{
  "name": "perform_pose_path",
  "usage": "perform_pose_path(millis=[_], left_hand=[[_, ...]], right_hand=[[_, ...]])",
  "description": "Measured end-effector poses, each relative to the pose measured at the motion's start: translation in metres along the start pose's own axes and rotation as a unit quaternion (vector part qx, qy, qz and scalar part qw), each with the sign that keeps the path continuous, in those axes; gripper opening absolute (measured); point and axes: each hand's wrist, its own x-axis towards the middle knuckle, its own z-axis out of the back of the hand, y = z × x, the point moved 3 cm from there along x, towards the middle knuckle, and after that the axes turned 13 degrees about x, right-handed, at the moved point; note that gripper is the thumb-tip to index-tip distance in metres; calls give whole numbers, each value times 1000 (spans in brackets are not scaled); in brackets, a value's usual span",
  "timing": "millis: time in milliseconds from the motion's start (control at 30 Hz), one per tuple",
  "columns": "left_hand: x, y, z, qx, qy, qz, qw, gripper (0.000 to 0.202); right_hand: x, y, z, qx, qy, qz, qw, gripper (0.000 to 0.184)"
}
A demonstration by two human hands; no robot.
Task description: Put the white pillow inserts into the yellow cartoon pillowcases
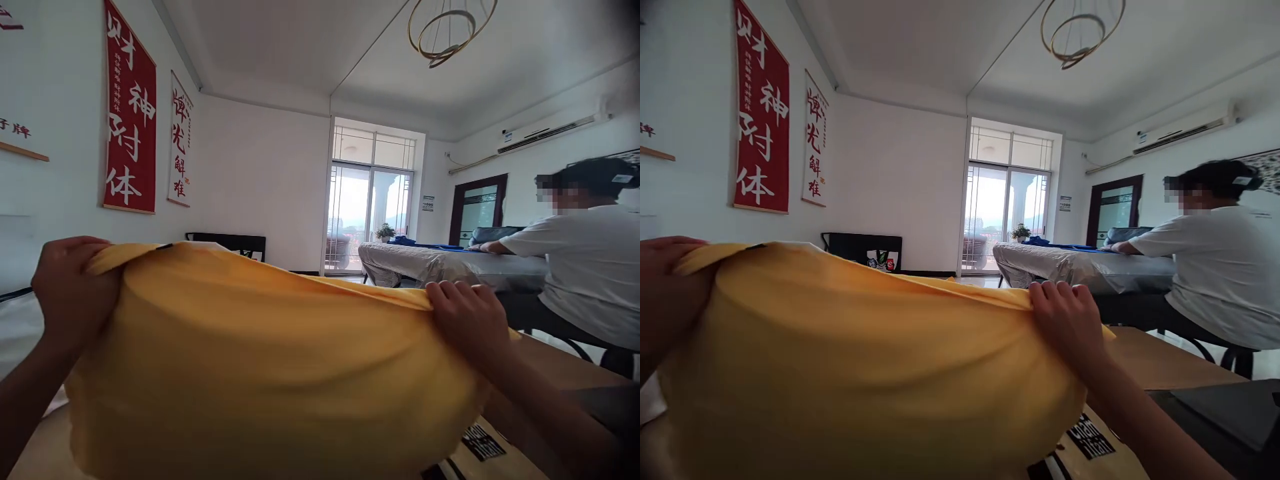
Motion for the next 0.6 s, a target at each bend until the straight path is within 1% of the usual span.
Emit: perform_pose_path(millis=[67, 100, 133, 200, 233, 267, 333, 400, 467, 500, 533, 567, 600], left_hand=[[24, -6, -8, 25, 58, 29, 998, 41], [31, -7, -16, 47, 93, 28, 994, 42], [33, -9, -26, 75, 139, 13, 987, 42], [26, -10, -50, 115, 215, -42, 969, 42], [17, -10, -62, 122, 234, -65, 962, 42], [7, -11, -73, 120, 240, -86, 959, 42], [-14, -21, -92, 98, 216, -113, 965, 41], [-32, -42, -108, 67, 186, -129, 972, 38], [-50, -72, -125, 28, 192, -152, 969, 37], [-61, -86, -135, 8, 209, -171, 963, 36], [-76, -97, -146, -12, 239, -196, 951, 35], [-97, -102, -158, -30, 286, -226, 931, 34], [-122, -100, -170, -41, 344, -250, 904, 34]], right_hand=[[32, -3, 3, -2, -7, -26, 1000, 30], [45, 0, -1, 3, 1, -38, 999, 31], [56, 6, -8, 13, 18, -48, 999, 31], [70, 24, -28, 49, 70, -68, 994, 30], [74, 36, -40, 76, 101, -77, 989, 29], [76, 50, -50, 103, 129, -81, 983, 29], [78, 85, -67, 150, 169, -73, 971, 32], [77, 126, -76, 185, 191, -40, 963, 34], [72, 172, -83, 222, 205, 2, 953, 34], [66, 196, -89, 242, 212, 21, 947, 32], [58, 217, -97, 260, 220, 41, 939, 30], [45, 236, -108, 284, 232, 59, 928, 29], [29, 252, -123, 318, 253, 70, 911, 30]])
